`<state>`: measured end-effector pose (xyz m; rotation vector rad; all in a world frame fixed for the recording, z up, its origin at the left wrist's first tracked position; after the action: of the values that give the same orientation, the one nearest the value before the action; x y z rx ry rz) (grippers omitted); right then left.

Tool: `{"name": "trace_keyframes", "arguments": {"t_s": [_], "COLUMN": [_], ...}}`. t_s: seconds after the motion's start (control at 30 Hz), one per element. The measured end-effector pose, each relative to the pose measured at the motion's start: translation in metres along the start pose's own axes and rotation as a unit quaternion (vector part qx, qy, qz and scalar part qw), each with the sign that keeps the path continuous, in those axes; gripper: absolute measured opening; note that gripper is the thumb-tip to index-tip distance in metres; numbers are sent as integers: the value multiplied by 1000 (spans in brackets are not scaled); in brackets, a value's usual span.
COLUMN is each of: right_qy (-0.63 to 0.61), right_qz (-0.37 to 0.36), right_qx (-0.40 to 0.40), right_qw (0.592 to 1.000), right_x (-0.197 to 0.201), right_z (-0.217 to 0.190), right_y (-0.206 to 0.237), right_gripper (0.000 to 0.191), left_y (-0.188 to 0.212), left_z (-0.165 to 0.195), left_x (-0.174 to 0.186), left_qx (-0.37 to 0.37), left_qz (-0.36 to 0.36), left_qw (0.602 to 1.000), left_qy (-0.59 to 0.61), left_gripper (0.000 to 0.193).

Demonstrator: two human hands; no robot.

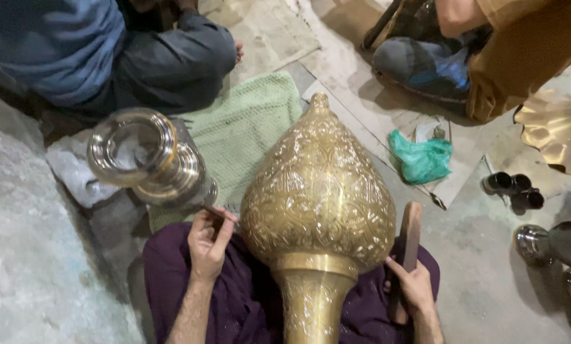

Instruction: The person sits on the floor with a large engraved brass vessel resting on their lap. They hold a chisel against the vessel's neck with one hand and strike it with a wooden mallet in the other hand, working around the metal surface to carve decorative patterns.

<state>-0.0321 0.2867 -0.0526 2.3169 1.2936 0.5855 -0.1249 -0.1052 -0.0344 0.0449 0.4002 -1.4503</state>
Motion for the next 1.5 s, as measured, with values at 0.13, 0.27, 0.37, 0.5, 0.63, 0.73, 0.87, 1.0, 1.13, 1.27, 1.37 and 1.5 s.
{"name": "trace_keyframes", "arguments": {"t_s": [0.13, 0.27, 0.37, 0.5, 0.63, 0.73, 0.87, 1.0, 1.13, 1.27, 1.37, 1.5], "right_qy": [-18, -103, -213, -236, -231, -203, -171, -181, -200, -202, -207, -214], "right_qz": [-8, -74, -142, -145, -118, -145, -153, -151, -172, -165, -169, -186], "right_qx": [4, -13, -17, 0, 14, 61, 64, 56, 71, 68, 73, 77], "right_qw": [1000, 992, 966, 961, 966, 966, 971, 970, 962, 963, 961, 956], "right_x": [10, 23, 29, 25, 15, 8, 9, 14, 16, 20, 22, 26], "right_z": [8, 17, 21, 26, 28, 27, 31, 36, 37, 41, 43, 46], "right_y": [2, 4, 9, 12, 12, 12, 9, 4, -1, -7, -11, -16], "right_gripper": [26, 25, 27, 27, 26, 25, 24, 25, 26, 25, 25, 26], "left_y": [8, 24, 49, 73, 89, 100, 108, 109, 107, 108, 112, 119], "left_z": [-3, -5, -6, 8, 24, 25, 16, 11, 14, 22, 32, 52], "left_x": [-8, -16, -18, -15, -9, -15, -26, -39, -53, -64, -76, -102], "left_qx": [23, 30, 55, 33, 73, 85, 98, 121, 144, 171, 208, 242], "left_qz": [32, 56, 60, 88, 72, 37, -4, -32, -51, -82, -121, -208], "left_qw": [998, 996, 993, 993, 993, 994, 995, 992, 988, 981, 970, 944], "left_qy": [-56, -59, -86, -75, -60, -50, -35, -26, -21, -25, -27, -84], "left_gripper": [26, 27, 27, 25, 26, 26, 27, 27, 27, 27, 27, 26]}}
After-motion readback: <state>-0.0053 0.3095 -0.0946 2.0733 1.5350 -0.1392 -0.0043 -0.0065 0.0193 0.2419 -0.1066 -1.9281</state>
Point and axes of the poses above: each hand's wrist, its own y-axis away from the middle knuckle, its own x-axis out of the back of the hand, z = x × y, the point moved 4 cm from there along -y, towards the middle knuckle, and after that the axes turned 1 degree about z, right-handed, at the moved point
